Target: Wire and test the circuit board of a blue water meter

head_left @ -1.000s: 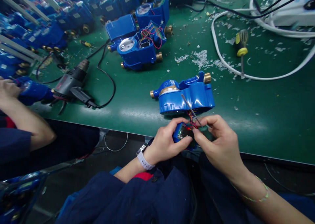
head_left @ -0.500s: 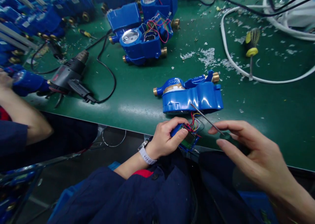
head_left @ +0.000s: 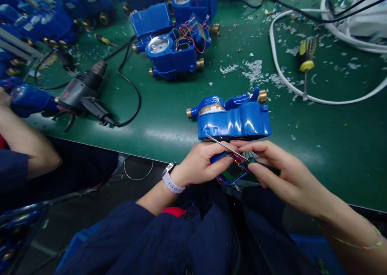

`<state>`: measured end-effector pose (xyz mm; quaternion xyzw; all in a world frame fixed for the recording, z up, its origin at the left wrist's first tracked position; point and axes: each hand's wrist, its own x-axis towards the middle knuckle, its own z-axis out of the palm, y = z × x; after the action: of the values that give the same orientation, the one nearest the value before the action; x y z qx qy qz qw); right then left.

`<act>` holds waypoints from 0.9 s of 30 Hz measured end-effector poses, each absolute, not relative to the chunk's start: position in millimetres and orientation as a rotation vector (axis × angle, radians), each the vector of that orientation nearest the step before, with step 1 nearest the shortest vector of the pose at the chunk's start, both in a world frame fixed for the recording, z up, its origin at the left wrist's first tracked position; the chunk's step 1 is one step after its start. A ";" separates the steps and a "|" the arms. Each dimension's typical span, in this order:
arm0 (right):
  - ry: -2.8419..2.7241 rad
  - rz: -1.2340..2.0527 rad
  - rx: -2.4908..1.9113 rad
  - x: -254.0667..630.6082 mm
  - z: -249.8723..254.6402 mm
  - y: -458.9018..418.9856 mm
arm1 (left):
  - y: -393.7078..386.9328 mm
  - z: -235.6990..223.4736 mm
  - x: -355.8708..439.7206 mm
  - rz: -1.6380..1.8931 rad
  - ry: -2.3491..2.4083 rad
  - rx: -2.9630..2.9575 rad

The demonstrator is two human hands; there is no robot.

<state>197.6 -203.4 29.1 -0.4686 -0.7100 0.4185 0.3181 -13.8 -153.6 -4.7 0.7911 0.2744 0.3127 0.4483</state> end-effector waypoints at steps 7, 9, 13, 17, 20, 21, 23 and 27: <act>-1.950 0.932 -1.269 192.1 22.6 -196.5 | -161.2 -6.7 -18.6 0.691 0.916 1.981; -1.875 0.972 -1.275 192.4 24.2 -196.5 | -164.0 -10.8 -18.1 0.782 0.937 2.002; -1.738 1.032 -1.327 193.2 24.3 -198.7 | -169.2 -20.5 -16.0 1.000 0.891 2.096; -1.785 0.984 -1.316 195.9 21.0 -202.8 | -174.9 -34.1 -16.6 1.046 0.768 2.265; -1.859 0.991 -1.333 201.5 22.5 -205.2 | -177.3 -44.3 -17.7 1.074 0.711 2.405; -1.892 0.997 -1.346 204.1 24.1 -205.9 | -177.7 -46.6 -17.8 1.091 0.716 2.445; -1.960 0.961 -1.376 210.0 28.8 -207.2 | -178.0 -48.8 -17.4 1.110 0.737 2.515; -2.088 0.785 -1.410 221.7 40.5 -209.5 | -179.7 -45.7 -16.7 1.100 0.788 2.646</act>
<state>221.7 -209.5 40.5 -0.5176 -0.7663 0.2882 0.2487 -16.7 -179.7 -45.7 0.8871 0.2642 0.3688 0.0848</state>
